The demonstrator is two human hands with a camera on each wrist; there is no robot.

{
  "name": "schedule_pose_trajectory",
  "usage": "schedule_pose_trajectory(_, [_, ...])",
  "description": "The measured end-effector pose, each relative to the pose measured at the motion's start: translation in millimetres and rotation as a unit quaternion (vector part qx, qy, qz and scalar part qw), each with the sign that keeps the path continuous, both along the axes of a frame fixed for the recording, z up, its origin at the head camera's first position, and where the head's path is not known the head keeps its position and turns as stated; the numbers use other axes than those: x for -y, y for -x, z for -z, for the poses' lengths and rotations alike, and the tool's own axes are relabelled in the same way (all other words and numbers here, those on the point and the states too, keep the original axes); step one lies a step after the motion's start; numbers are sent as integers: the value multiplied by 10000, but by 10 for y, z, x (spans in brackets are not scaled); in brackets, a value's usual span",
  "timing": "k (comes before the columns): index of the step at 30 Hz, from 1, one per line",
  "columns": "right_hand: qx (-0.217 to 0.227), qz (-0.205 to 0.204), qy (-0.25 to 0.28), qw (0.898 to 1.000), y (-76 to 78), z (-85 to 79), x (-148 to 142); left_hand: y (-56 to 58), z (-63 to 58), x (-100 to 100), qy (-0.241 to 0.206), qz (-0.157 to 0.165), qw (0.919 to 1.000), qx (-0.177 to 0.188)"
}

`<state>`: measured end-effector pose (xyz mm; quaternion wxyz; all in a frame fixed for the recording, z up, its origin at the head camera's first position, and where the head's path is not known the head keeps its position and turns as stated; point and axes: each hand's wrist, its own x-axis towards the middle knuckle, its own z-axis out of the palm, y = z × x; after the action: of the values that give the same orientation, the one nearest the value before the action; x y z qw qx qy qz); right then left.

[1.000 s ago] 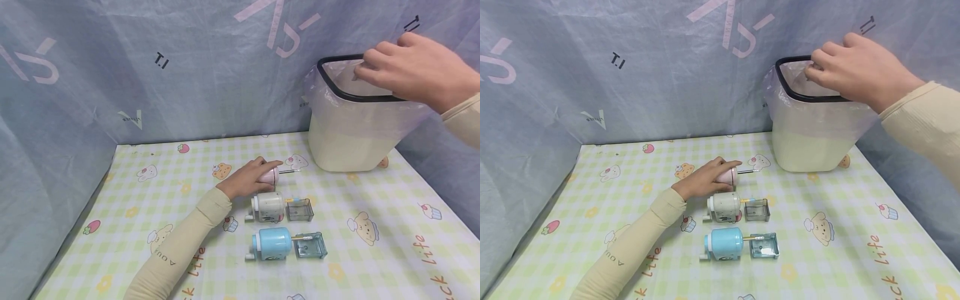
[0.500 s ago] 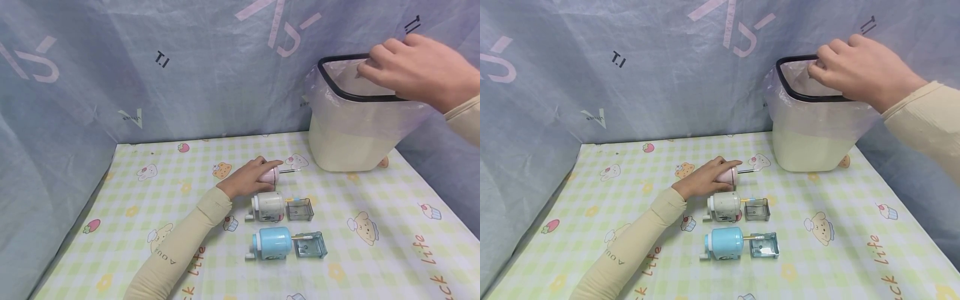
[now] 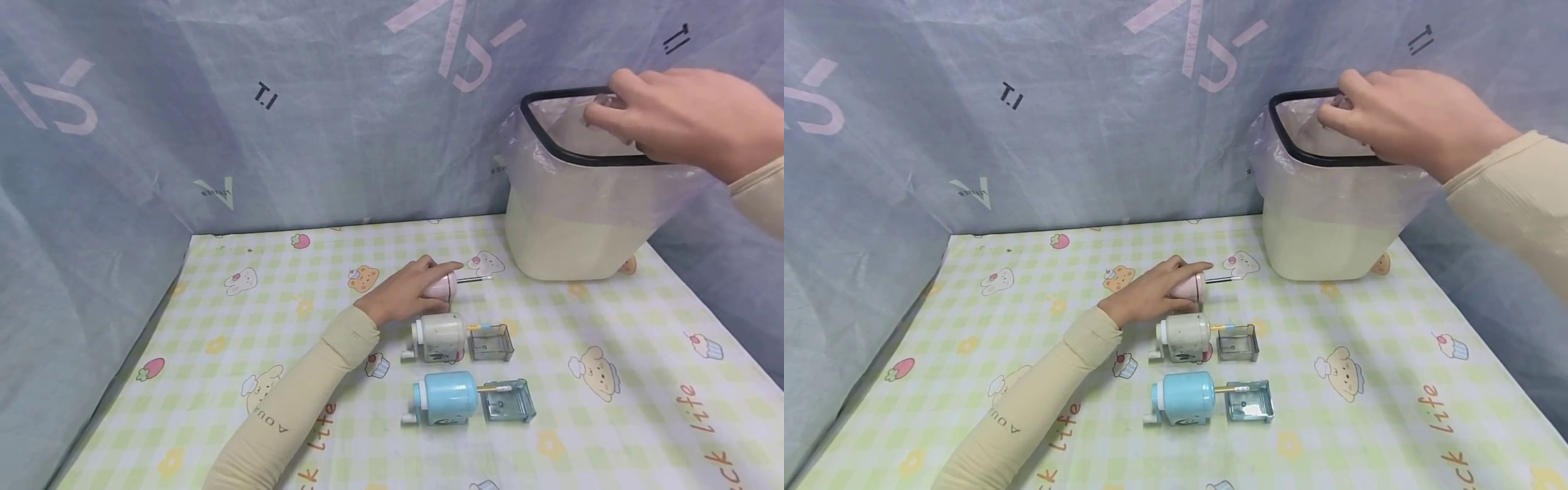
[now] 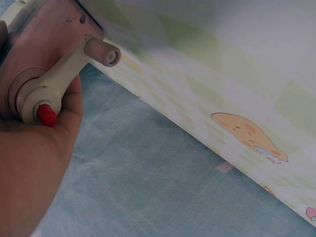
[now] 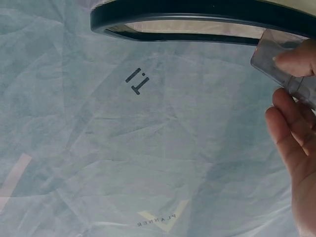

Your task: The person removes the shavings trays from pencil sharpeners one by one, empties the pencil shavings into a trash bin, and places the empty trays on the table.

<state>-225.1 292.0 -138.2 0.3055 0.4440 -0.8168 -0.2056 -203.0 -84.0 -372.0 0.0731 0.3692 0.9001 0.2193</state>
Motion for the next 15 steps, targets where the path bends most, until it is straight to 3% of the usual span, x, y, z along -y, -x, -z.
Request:
schedule_pose_trajectory(8, [117,4,107,9999,-20,-35,31,-17,-8,-3,40,-45,10000,2])
schedule_pose_trajectory(15, [-56,99,195,9997,-46,-51,50,-12,-3,-3,38,-32,10000,-22])
